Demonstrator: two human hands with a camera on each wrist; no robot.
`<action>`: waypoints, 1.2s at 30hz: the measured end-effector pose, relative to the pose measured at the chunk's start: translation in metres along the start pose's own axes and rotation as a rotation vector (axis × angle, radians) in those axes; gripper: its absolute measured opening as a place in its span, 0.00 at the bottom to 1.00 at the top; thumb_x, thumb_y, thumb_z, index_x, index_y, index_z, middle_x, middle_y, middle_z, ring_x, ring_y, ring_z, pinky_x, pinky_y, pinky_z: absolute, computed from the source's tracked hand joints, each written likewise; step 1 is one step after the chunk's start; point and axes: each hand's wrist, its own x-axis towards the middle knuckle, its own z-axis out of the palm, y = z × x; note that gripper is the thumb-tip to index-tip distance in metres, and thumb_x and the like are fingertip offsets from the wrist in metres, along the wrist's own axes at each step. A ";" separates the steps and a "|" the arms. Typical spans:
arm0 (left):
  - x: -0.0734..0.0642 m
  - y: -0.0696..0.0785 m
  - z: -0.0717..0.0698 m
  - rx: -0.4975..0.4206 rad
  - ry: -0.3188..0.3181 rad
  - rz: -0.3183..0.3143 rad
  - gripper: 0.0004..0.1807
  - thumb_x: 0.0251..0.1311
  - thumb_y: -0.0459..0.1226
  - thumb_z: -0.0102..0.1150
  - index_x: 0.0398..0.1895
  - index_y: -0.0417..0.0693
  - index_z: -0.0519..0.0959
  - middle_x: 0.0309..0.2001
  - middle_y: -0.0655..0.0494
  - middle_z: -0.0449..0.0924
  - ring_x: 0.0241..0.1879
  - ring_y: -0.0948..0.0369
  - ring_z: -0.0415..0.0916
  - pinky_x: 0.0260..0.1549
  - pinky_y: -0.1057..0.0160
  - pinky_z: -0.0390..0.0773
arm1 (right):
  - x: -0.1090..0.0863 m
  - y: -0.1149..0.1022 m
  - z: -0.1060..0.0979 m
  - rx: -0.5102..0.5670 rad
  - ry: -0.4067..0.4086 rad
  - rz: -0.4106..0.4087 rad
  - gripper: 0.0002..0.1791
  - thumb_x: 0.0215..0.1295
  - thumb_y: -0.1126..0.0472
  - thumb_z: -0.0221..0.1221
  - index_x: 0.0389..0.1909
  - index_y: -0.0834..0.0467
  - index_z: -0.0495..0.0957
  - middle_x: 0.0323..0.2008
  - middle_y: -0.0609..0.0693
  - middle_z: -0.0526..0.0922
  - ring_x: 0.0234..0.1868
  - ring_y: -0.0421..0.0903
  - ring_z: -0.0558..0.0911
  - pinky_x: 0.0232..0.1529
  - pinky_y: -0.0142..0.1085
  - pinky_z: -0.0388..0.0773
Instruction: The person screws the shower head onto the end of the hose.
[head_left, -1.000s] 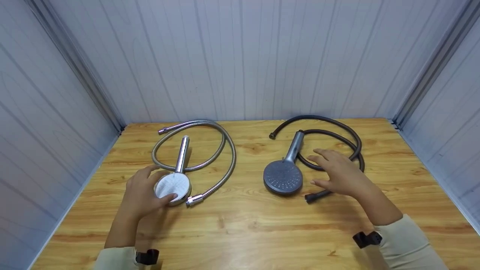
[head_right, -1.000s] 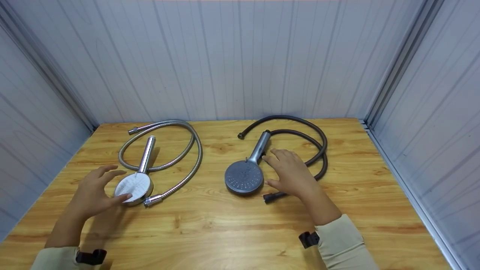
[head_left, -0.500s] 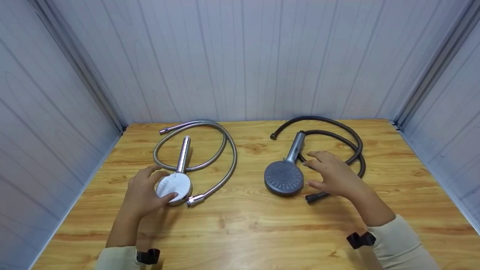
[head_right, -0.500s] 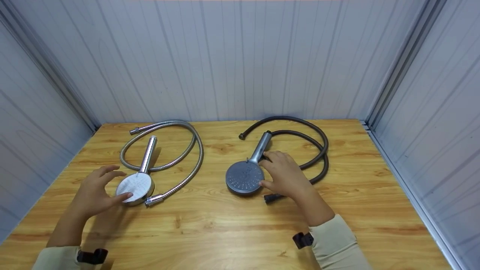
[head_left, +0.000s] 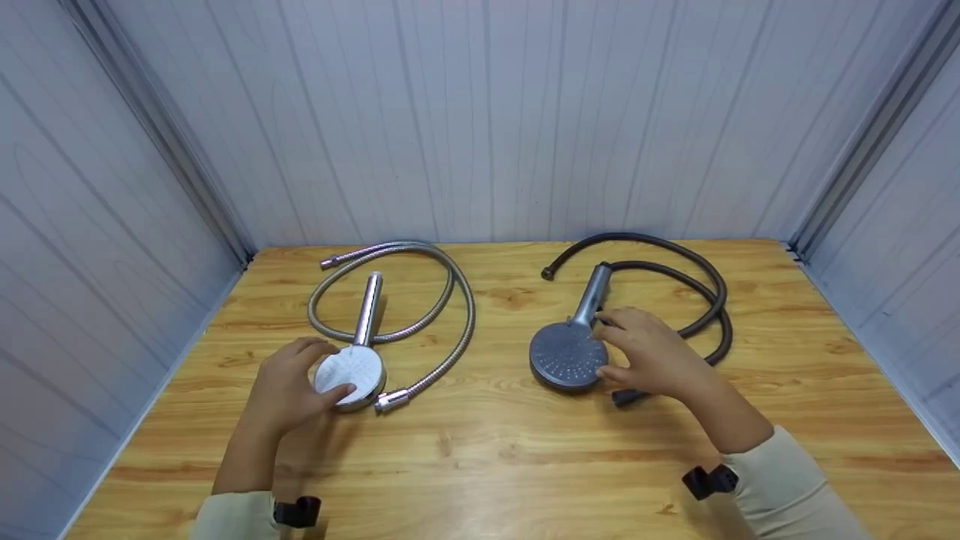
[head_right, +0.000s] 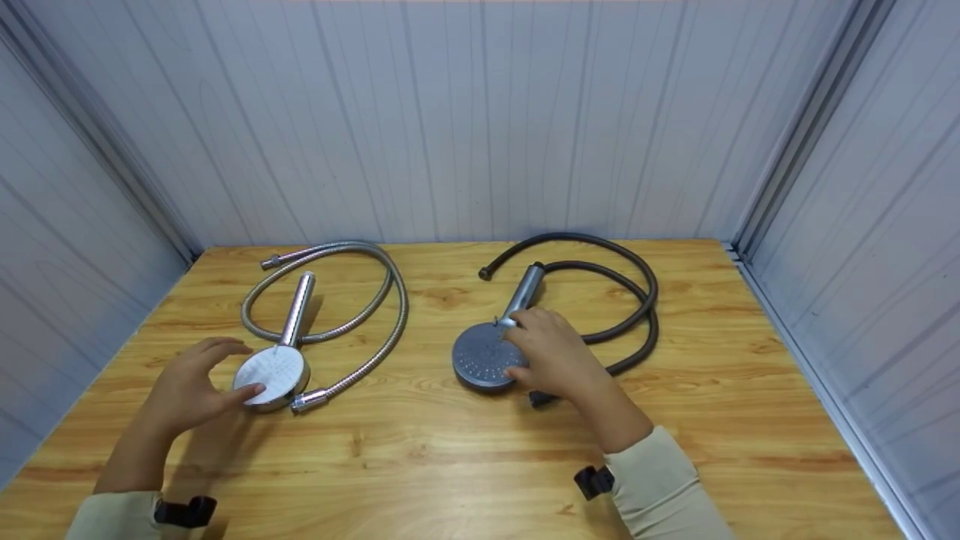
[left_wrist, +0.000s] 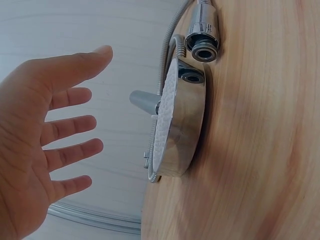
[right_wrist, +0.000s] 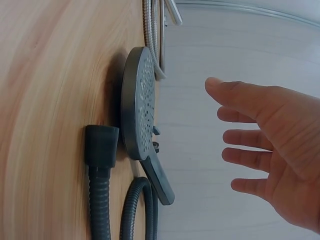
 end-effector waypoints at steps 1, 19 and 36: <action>0.000 0.000 0.000 -0.002 -0.005 -0.007 0.28 0.39 0.45 0.80 0.43 0.41 0.82 0.46 0.47 0.81 0.47 0.46 0.78 0.47 0.44 0.74 | 0.001 -0.001 0.001 -0.001 -0.004 -0.004 0.24 0.50 0.54 0.74 0.46 0.60 0.81 0.56 0.63 0.76 0.57 0.61 0.74 0.55 0.56 0.70; -0.005 -0.006 0.001 -0.083 -0.014 -0.063 0.26 0.41 0.42 0.79 0.44 0.38 0.82 0.47 0.46 0.81 0.49 0.45 0.77 0.48 0.43 0.73 | 0.022 -0.017 0.003 0.064 -0.054 -0.016 0.24 0.54 0.54 0.72 0.51 0.59 0.81 0.57 0.61 0.75 0.55 0.59 0.76 0.53 0.53 0.73; -0.005 -0.007 0.000 -0.177 -0.050 -0.170 0.29 0.45 0.45 0.77 0.48 0.39 0.81 0.53 0.43 0.77 0.55 0.43 0.72 0.52 0.40 0.69 | 0.036 -0.023 0.015 0.085 -0.027 -0.084 0.25 0.54 0.54 0.72 0.52 0.60 0.80 0.55 0.61 0.76 0.55 0.59 0.76 0.52 0.52 0.74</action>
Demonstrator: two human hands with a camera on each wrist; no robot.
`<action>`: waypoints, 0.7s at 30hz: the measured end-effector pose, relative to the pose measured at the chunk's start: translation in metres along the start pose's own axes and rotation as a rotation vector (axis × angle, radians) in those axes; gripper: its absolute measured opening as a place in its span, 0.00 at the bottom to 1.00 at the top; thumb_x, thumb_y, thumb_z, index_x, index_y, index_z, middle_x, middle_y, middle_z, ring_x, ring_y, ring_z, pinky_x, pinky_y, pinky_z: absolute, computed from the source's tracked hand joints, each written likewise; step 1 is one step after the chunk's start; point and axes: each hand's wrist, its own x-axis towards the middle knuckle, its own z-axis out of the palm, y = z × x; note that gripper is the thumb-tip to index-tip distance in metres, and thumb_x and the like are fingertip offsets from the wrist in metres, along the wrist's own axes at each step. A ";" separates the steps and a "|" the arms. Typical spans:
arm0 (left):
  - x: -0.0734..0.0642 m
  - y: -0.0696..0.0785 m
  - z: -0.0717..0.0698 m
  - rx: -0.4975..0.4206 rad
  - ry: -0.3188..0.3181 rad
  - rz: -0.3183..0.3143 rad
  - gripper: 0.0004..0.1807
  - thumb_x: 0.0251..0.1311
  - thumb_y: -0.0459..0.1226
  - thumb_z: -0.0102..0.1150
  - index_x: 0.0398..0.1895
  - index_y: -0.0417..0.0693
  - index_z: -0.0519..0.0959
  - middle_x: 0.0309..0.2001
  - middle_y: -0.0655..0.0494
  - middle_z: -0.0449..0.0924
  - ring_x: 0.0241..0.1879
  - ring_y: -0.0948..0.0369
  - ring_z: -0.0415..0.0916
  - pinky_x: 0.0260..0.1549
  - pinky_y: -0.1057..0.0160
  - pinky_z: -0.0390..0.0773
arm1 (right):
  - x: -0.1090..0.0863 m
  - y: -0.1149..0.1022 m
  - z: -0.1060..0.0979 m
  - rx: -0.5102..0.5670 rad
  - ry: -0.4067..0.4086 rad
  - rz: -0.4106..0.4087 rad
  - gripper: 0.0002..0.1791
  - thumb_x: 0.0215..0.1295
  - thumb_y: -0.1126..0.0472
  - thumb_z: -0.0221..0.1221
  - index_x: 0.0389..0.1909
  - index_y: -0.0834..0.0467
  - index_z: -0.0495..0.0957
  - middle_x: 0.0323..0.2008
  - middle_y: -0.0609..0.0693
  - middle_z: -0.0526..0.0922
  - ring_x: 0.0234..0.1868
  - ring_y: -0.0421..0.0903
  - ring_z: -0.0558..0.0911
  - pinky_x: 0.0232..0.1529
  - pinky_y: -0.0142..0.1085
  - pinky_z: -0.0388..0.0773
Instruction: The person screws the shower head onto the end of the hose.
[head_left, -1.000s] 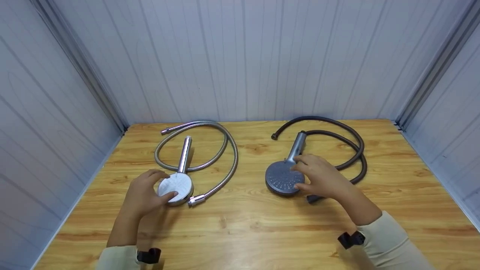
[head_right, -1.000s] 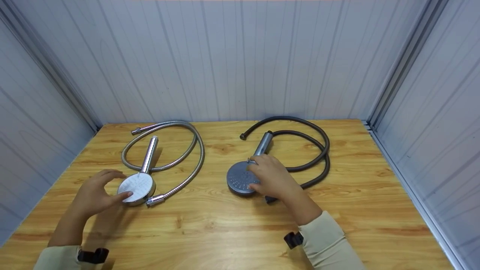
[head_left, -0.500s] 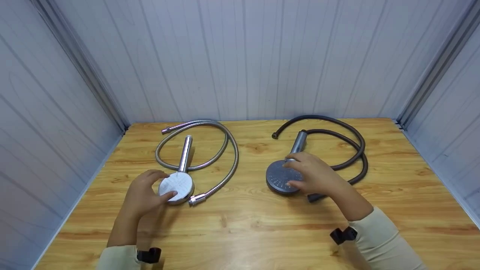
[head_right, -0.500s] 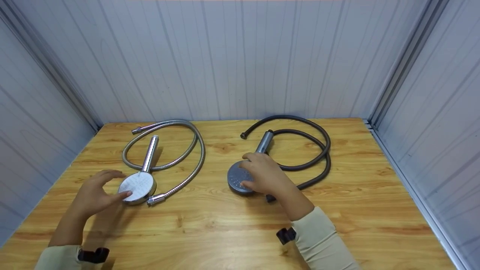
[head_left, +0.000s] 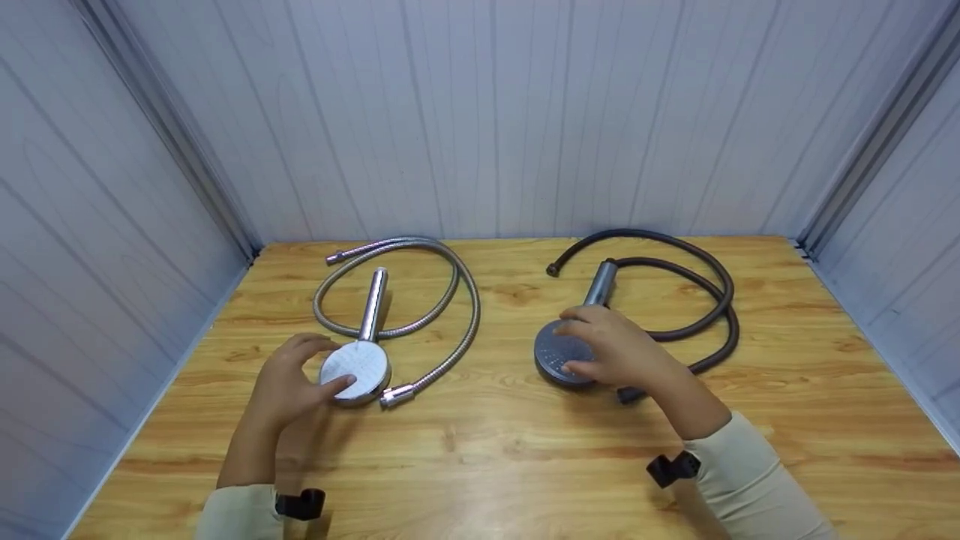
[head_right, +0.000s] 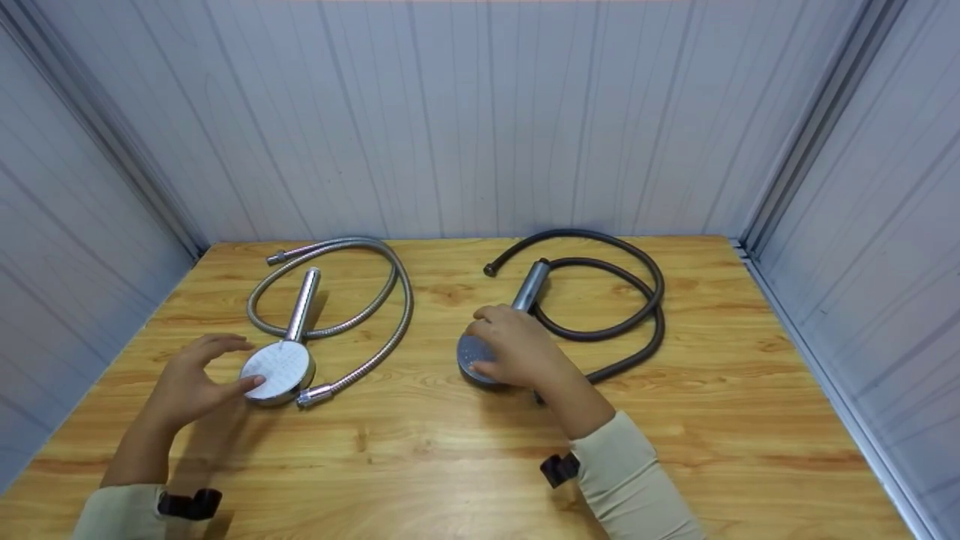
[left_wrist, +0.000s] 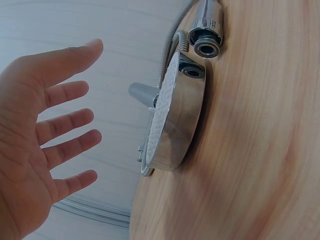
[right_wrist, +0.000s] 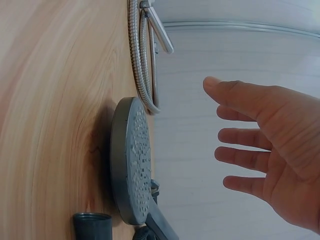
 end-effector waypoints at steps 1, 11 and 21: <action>0.000 0.000 0.000 -0.003 0.000 -0.005 0.29 0.45 0.45 0.77 0.49 0.39 0.81 0.53 0.43 0.77 0.56 0.43 0.72 0.53 0.39 0.69 | 0.001 0.000 0.001 0.000 -0.001 -0.003 0.25 0.54 0.54 0.72 0.51 0.60 0.80 0.55 0.61 0.76 0.55 0.58 0.76 0.52 0.52 0.73; 0.002 -0.004 0.000 -0.061 0.013 -0.015 0.29 0.44 0.44 0.77 0.49 0.40 0.81 0.55 0.42 0.76 0.57 0.42 0.71 0.55 0.39 0.67 | 0.009 -0.004 0.009 0.024 0.008 -0.005 0.24 0.55 0.54 0.71 0.51 0.58 0.80 0.56 0.60 0.77 0.56 0.58 0.76 0.53 0.51 0.74; 0.002 -0.006 0.000 -0.140 -0.005 -0.066 0.31 0.45 0.44 0.77 0.53 0.40 0.80 0.58 0.41 0.73 0.60 0.41 0.67 0.57 0.37 0.64 | 0.018 -0.007 0.023 0.055 0.009 -0.027 0.24 0.56 0.54 0.70 0.51 0.59 0.80 0.56 0.60 0.77 0.56 0.57 0.76 0.54 0.51 0.73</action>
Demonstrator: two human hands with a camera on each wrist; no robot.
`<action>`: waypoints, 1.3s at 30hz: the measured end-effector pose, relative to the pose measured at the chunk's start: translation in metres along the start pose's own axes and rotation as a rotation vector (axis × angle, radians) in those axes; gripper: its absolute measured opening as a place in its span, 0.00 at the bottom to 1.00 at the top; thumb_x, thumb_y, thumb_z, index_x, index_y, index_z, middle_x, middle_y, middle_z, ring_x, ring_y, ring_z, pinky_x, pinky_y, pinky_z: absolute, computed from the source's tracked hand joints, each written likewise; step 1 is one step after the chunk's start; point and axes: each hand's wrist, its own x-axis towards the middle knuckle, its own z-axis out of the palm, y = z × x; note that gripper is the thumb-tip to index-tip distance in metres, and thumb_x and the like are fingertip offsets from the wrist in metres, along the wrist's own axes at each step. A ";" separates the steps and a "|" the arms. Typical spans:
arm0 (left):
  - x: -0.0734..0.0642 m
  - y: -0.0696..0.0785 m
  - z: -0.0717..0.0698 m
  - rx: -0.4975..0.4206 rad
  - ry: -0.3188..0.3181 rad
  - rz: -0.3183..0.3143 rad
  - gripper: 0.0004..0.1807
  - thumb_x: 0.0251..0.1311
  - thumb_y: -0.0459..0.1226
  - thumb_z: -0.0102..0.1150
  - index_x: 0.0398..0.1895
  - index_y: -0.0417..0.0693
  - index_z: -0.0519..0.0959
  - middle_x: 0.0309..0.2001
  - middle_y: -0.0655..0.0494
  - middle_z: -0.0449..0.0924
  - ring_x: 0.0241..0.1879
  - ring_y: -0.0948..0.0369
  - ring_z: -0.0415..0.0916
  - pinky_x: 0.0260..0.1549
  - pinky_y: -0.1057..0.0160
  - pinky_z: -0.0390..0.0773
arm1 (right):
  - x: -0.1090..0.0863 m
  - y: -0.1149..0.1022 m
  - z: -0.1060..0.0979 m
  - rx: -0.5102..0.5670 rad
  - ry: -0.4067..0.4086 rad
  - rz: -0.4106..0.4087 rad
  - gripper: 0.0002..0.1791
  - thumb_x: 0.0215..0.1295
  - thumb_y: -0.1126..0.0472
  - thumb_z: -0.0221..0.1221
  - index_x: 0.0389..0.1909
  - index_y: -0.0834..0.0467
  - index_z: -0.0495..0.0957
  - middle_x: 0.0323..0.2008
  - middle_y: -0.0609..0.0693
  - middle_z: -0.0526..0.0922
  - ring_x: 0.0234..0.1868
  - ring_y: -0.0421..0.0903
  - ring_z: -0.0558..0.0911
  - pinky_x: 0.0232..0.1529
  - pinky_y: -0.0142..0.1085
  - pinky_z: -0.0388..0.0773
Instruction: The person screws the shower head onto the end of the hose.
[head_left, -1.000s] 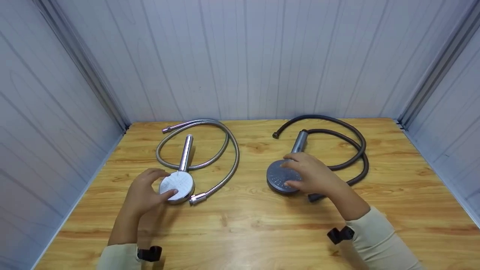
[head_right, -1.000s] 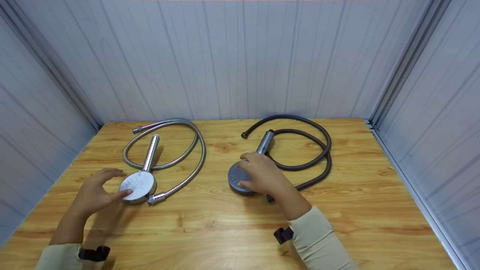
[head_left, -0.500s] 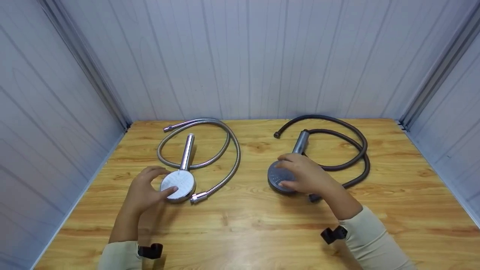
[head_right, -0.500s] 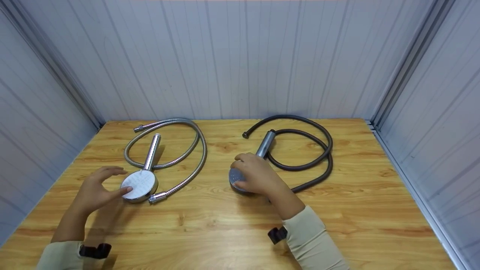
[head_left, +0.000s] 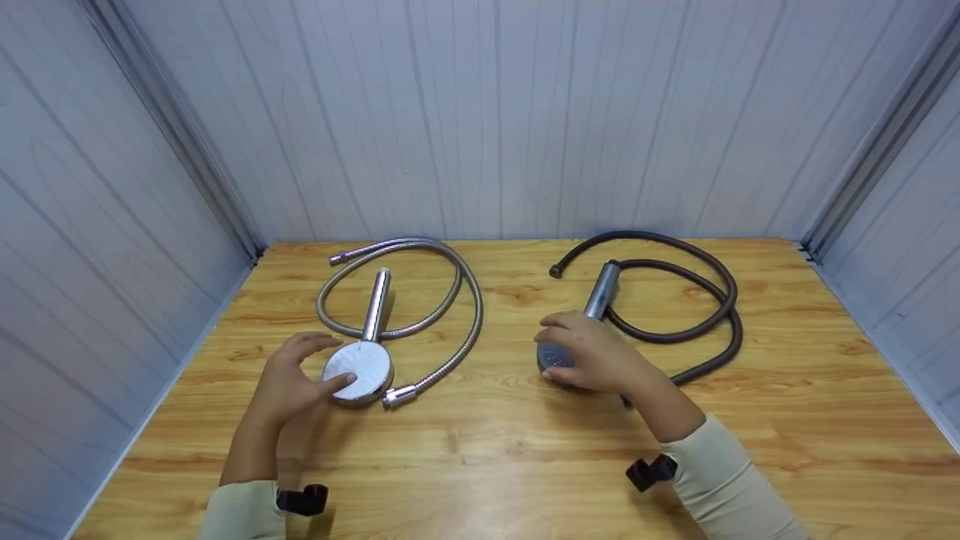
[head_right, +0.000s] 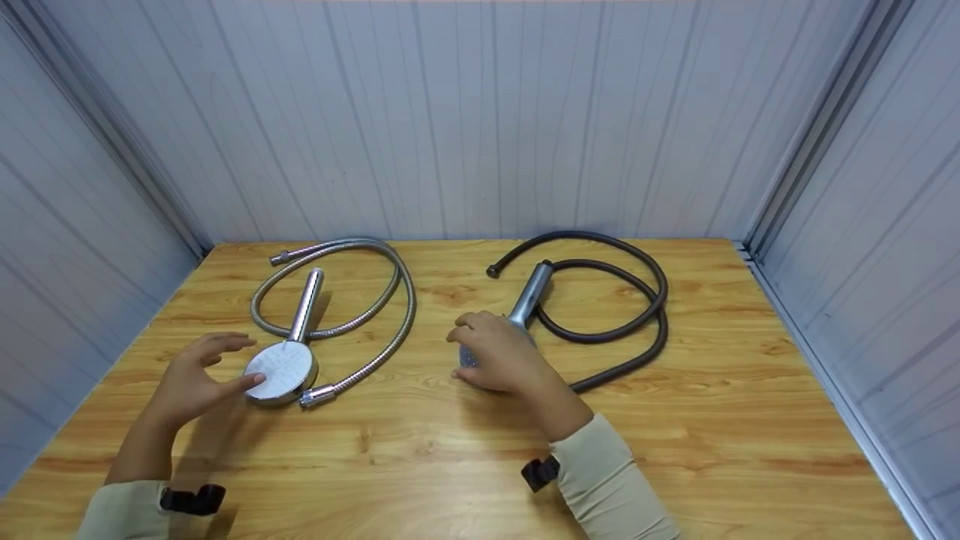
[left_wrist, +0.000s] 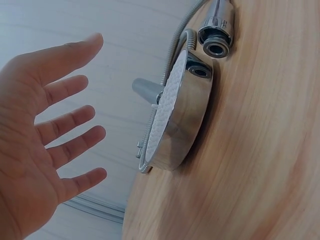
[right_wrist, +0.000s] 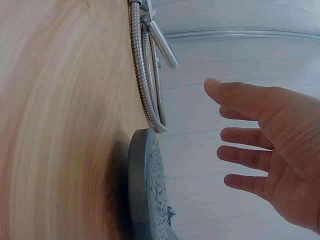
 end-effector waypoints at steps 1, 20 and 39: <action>0.000 0.000 0.000 -0.008 0.000 -0.004 0.32 0.45 0.44 0.77 0.54 0.39 0.80 0.58 0.40 0.73 0.60 0.41 0.67 0.57 0.37 0.64 | 0.001 0.000 0.001 0.004 0.000 -0.001 0.24 0.56 0.54 0.70 0.51 0.60 0.80 0.56 0.60 0.77 0.56 0.57 0.76 0.54 0.51 0.72; 0.009 -0.005 0.011 -0.155 0.040 -0.034 0.29 0.46 0.40 0.77 0.52 0.39 0.80 0.54 0.43 0.76 0.55 0.47 0.70 0.56 0.39 0.65 | 0.018 -0.017 0.025 0.060 -0.032 -0.001 0.23 0.58 0.56 0.69 0.52 0.60 0.79 0.56 0.60 0.76 0.57 0.57 0.75 0.56 0.49 0.71; 0.017 -0.007 0.020 -0.288 0.067 -0.127 0.28 0.50 0.39 0.75 0.54 0.36 0.78 0.56 0.42 0.74 0.58 0.48 0.69 0.59 0.44 0.64 | 0.037 -0.026 0.050 0.105 -0.025 -0.075 0.19 0.56 0.60 0.69 0.49 0.61 0.80 0.51 0.58 0.78 0.53 0.55 0.77 0.54 0.46 0.73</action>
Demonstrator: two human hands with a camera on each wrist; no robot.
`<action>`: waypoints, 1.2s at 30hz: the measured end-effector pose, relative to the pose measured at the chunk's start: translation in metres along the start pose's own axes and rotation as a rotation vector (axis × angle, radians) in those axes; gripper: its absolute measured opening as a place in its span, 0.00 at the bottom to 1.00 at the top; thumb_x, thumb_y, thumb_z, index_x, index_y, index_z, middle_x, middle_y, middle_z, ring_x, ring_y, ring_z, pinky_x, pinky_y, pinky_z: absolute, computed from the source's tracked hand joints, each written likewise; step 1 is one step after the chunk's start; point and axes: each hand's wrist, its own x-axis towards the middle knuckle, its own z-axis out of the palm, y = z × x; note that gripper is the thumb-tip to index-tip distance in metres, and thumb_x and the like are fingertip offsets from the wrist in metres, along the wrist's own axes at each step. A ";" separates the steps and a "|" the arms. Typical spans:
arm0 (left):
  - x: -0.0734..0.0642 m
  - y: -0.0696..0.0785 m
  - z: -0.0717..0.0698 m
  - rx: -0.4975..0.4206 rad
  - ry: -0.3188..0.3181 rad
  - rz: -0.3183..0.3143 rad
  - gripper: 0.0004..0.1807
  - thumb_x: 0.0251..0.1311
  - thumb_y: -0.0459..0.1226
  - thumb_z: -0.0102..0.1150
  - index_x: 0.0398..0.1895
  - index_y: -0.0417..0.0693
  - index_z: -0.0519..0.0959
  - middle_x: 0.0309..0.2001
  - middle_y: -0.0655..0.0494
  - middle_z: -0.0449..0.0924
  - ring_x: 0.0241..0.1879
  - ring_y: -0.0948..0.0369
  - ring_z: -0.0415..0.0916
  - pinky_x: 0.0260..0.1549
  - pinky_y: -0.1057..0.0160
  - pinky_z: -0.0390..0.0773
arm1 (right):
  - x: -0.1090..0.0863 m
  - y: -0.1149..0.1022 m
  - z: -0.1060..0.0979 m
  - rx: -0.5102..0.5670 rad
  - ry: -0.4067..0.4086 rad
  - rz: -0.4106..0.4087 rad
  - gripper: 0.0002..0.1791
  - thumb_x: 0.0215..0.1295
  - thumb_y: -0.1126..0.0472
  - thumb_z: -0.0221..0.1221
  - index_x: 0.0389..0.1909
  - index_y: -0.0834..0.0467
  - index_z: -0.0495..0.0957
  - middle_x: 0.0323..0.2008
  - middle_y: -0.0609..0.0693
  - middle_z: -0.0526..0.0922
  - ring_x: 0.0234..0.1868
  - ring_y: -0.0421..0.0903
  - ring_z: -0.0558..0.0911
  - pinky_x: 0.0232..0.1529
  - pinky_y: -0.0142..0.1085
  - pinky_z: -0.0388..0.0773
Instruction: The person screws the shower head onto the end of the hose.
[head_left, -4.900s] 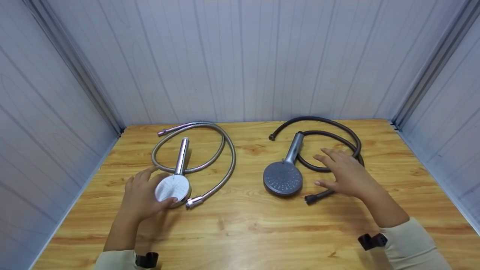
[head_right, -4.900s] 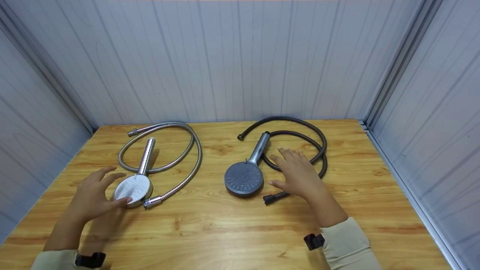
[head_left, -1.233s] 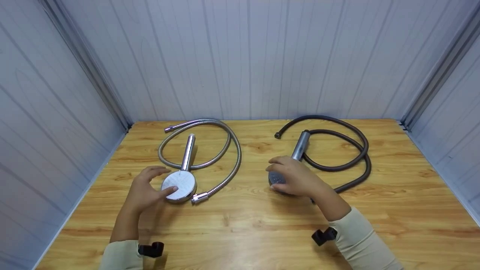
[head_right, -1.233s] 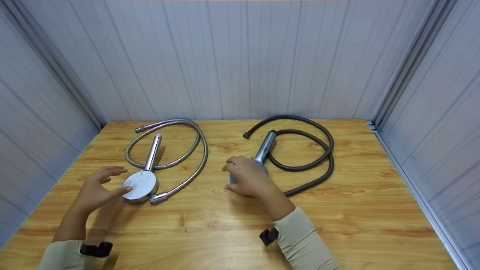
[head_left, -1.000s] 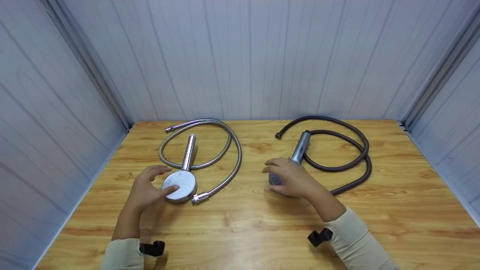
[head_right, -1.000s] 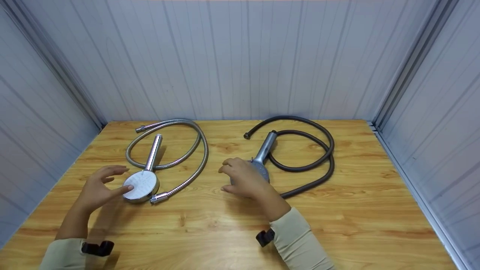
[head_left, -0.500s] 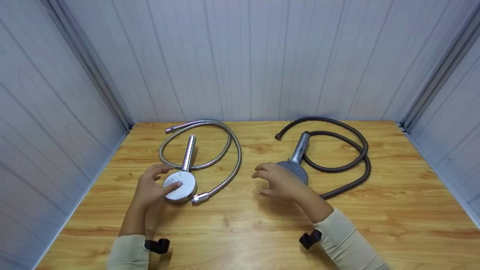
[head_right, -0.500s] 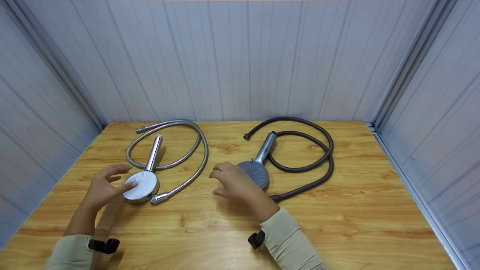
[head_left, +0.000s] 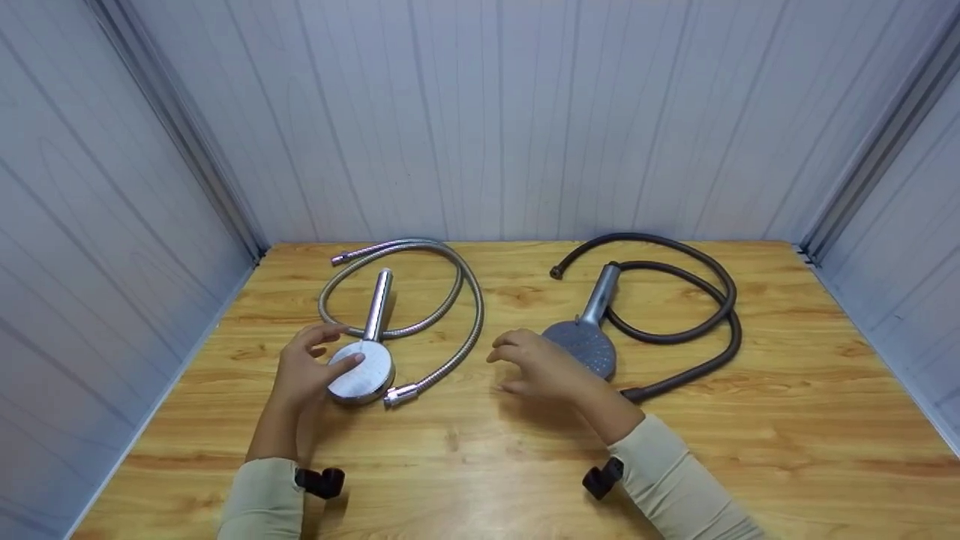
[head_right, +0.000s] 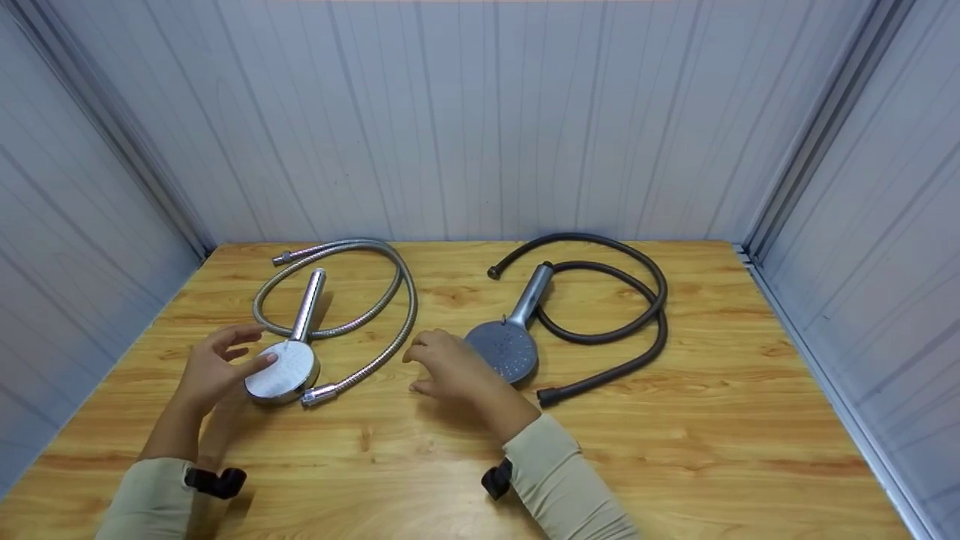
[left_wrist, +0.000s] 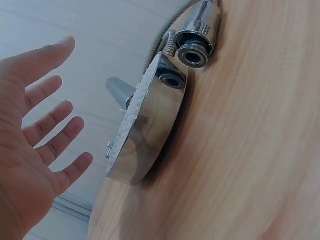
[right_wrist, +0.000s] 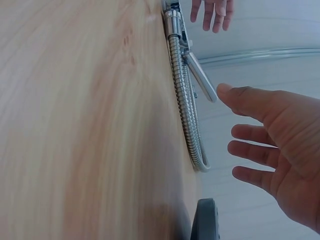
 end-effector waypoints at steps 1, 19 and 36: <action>0.001 0.000 0.000 -0.005 0.000 -0.007 0.28 0.50 0.39 0.75 0.54 0.36 0.78 0.56 0.42 0.74 0.58 0.48 0.69 0.59 0.45 0.64 | 0.002 0.000 0.001 0.008 -0.001 0.000 0.19 0.57 0.60 0.69 0.49 0.61 0.80 0.51 0.58 0.78 0.53 0.55 0.76 0.55 0.46 0.73; 0.017 0.002 0.005 -0.096 0.010 -0.082 0.29 0.53 0.34 0.71 0.58 0.33 0.75 0.59 0.38 0.71 0.60 0.45 0.68 0.61 0.45 0.64 | 0.022 -0.009 0.023 0.146 0.057 0.049 0.14 0.60 0.62 0.66 0.46 0.62 0.81 0.51 0.56 0.78 0.54 0.51 0.75 0.57 0.43 0.71; 0.025 -0.005 0.016 -0.102 -0.002 -0.072 0.29 0.50 0.34 0.73 0.56 0.33 0.76 0.58 0.38 0.73 0.58 0.44 0.69 0.58 0.44 0.66 | 0.037 -0.014 0.040 0.061 0.095 -0.044 0.13 0.55 0.64 0.67 0.41 0.62 0.82 0.46 0.55 0.79 0.50 0.52 0.76 0.54 0.40 0.72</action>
